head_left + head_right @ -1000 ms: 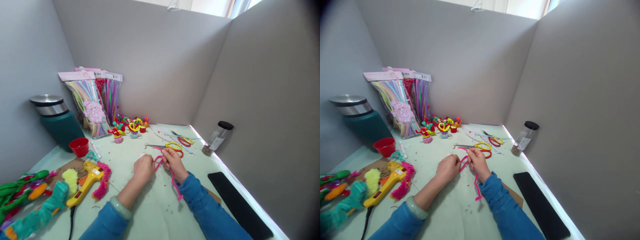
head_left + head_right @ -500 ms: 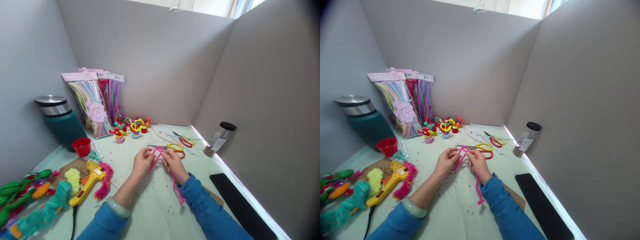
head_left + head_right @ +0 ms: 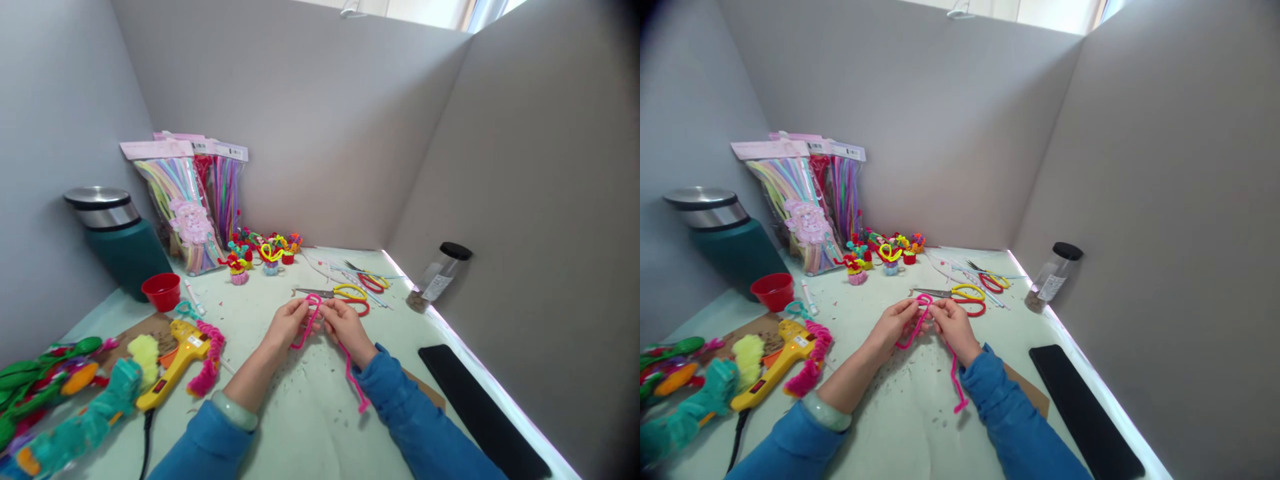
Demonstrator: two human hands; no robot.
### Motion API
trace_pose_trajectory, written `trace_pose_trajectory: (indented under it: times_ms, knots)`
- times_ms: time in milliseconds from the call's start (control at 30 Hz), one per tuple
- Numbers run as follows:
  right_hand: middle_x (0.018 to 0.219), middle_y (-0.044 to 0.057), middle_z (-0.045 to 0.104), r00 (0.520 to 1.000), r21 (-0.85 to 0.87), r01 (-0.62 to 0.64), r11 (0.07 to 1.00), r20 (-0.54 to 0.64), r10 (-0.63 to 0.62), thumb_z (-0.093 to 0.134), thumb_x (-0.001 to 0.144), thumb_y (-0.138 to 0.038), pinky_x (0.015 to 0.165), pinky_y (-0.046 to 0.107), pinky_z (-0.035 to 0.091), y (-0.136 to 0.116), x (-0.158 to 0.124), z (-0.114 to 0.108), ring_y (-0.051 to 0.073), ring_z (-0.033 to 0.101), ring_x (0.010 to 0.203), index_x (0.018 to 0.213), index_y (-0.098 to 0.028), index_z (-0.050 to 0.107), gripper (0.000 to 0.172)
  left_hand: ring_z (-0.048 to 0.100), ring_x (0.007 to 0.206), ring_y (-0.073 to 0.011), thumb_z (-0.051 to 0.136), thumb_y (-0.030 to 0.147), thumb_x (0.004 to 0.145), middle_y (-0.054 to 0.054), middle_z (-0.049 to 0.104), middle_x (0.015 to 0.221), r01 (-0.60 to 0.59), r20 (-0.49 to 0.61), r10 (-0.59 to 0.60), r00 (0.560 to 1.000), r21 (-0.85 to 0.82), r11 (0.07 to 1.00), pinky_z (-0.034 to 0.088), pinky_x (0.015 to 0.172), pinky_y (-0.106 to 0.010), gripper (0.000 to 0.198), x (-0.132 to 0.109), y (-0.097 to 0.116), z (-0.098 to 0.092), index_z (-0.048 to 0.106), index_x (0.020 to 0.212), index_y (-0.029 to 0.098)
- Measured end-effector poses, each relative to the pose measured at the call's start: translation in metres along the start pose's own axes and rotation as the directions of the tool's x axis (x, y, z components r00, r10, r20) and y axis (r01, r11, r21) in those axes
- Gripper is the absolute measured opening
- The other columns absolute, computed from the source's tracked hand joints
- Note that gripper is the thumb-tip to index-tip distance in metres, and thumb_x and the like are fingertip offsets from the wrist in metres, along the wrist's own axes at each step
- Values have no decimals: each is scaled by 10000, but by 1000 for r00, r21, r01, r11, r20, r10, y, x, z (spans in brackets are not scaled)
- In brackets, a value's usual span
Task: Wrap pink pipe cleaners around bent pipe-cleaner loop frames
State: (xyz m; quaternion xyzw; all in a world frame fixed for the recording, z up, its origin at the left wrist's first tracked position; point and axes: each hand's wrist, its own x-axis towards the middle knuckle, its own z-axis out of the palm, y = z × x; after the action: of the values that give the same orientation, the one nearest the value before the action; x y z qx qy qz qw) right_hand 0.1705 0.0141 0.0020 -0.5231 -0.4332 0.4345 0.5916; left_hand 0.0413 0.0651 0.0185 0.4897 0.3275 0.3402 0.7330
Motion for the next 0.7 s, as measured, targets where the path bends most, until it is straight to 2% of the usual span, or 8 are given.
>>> trace_pose_trajectory:
  times_ms: [100, 167, 400, 567, 700]
  knots:
    - [395, -97, 430, 1000, 16, 9, 1000, -21, -9, 568, 765, -444, 284, 163, 204, 2, 1, 0, 47, 307, 271, 850, -181, 506, 284, 631, 584, -147, 596, 330, 738, -58, 657, 728, 16, -7, -16, 1000, -18, 1000, 487, 508, -237, 210, 0, -1, 0, 570, 842, 149]
    - [394, -96, 428, 999, 17, 26, 999, -30, -26, 564, 761, -456, 286, 164, 201, 2, 1, 0, 47, 304, 273, 822, -181, 495, 290, 635, 587, -147, 597, 299, 735, -61, 662, 748, 21, -21, -21, 1000, -37, 999, 490, 513, -239, 184, -1, 0, 1, 565, 834, 148]
    - [425, -87, 440, 996, 29, 76, 997, -55, -74, 537, 776, -469, 306, 170, 208, 1, 0, -1, 49, 309, 297, 750, -190, 462, 290, 643, 595, -155, 584, 196, 708, -46, 658, 769, 27, -60, -32, 998, -80, 996, 479, 501, -230, 259, -1, 2, 1, 542, 963, 174]
    - [413, -84, 432, 996, -60, 86, 995, -27, -87, 551, 771, -454, 324, 181, 223, 1, -2, 0, 55, 319, 313, 714, -192, 473, 280, 641, 615, -159, 601, 219, 683, -47, 651, 795, 7, -39, -9, 999, -55, 998, 482, 507, -234, 230, 0, 1, 0, 542, 900, 171]
    - [417, -76, 440, 993, -123, 101, 987, -52, -108, 561, 756, -465, 333, 191, 225, 3, -1, 1, 61, 321, 326, 689, -193, 477, 293, 642, 645, -163, 628, 249, 666, -37, 650, 769, -26, -24, 25, 999, -42, 999, 501, 555, -257, 243, -1, 0, -1, 551, 883, 170]
